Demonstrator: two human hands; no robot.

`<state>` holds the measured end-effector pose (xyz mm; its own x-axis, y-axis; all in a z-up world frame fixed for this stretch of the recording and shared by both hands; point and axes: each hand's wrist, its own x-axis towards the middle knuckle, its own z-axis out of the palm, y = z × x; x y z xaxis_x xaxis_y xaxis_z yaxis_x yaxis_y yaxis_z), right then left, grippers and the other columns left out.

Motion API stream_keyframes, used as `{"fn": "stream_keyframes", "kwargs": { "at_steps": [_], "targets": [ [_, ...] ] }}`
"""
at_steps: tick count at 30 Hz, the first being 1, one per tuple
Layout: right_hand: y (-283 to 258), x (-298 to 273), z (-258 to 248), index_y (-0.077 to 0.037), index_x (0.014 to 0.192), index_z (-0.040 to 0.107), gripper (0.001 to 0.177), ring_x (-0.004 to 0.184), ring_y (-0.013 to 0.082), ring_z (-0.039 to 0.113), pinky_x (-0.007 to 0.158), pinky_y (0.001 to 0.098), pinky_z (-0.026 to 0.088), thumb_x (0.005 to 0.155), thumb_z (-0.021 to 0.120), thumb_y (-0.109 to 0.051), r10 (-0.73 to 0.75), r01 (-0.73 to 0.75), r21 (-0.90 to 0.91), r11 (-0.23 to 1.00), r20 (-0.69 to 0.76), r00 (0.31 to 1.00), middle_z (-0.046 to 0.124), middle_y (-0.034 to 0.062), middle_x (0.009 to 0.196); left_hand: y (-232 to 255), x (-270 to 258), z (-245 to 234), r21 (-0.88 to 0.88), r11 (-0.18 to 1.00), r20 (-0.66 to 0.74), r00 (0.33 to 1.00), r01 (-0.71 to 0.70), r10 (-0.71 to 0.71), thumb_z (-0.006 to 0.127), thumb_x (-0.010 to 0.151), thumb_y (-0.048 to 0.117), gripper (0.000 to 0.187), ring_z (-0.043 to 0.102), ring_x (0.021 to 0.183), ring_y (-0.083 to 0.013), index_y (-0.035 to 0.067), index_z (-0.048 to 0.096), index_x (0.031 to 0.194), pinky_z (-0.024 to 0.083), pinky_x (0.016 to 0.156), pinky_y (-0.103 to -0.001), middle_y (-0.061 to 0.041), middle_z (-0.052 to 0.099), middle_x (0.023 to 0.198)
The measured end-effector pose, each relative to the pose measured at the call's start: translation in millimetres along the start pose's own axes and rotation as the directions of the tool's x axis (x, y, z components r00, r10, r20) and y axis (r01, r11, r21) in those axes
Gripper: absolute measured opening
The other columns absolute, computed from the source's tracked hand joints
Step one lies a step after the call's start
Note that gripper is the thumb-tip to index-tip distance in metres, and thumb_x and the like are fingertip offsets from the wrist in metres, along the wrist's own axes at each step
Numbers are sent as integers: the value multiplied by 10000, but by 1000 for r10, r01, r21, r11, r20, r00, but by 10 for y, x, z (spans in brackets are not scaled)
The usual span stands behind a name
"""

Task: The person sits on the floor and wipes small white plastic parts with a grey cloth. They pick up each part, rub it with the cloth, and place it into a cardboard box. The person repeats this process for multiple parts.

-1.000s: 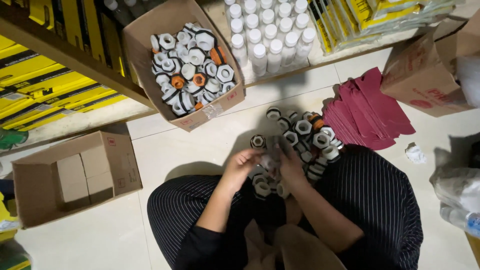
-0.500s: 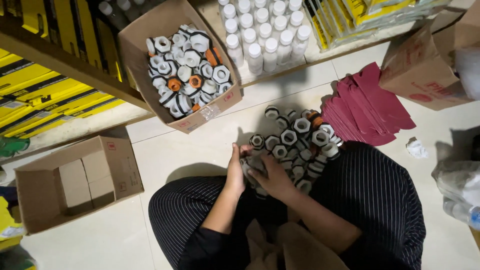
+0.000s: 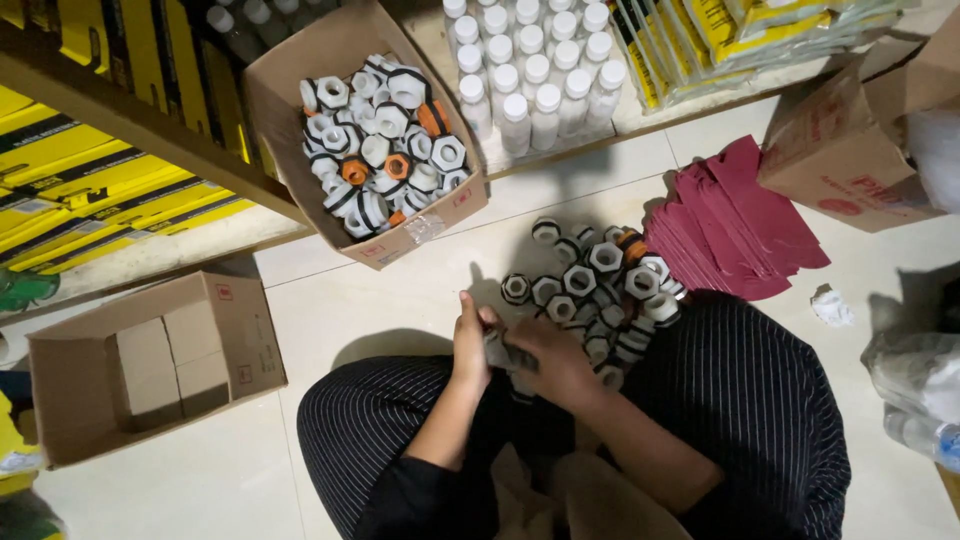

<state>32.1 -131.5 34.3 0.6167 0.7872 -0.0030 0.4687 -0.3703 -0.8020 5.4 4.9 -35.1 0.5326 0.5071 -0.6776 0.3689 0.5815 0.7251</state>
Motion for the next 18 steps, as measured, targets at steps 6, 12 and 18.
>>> {"fn": "stream_keyframes", "kwargs": {
  "at_steps": [6, 12, 18],
  "targets": [
    [167, -18, 255, -36, 1153, 455, 461, 1006, 333, 513, 827, 486, 453, 768, 639, -212, 279, -251, 265, 931, -72, 958, 522, 181, 1074, 229, -358, 33, 163, 888, 33, 902, -429, 429, 310, 932, 400, 615, 415, 465, -174, 59, 475, 447, 360, 552, -231, -71, 464, 436],
    [17, -56, 335, -19, 830, 513, 155, 526, 173, 390, 385, 255, 387, 823, 515, -174, 537, -551, 833, 55, 440, 720, 431, 60, 661, 348, -504, -53, 122, 561, 148, 574, -819, 805, 254, 934, 251, 587, 406, 353, -152, 89, 499, 425, 359, 440, -203, -29, 466, 363],
    [8, -23, 293, -62, 857, 358, 103, 543, 76, 306, 355, 161, 217, 811, 271, -96, 128, -462, 676, -573, 631, 765, 333, 28, 792, 568, -412, -271, 222, -162, 305, -89, -962, 948, 361, 851, 345, 483, 491, 417, -209, 157, 496, 427, 403, 455, -301, -24, 527, 475]
  ]
}}
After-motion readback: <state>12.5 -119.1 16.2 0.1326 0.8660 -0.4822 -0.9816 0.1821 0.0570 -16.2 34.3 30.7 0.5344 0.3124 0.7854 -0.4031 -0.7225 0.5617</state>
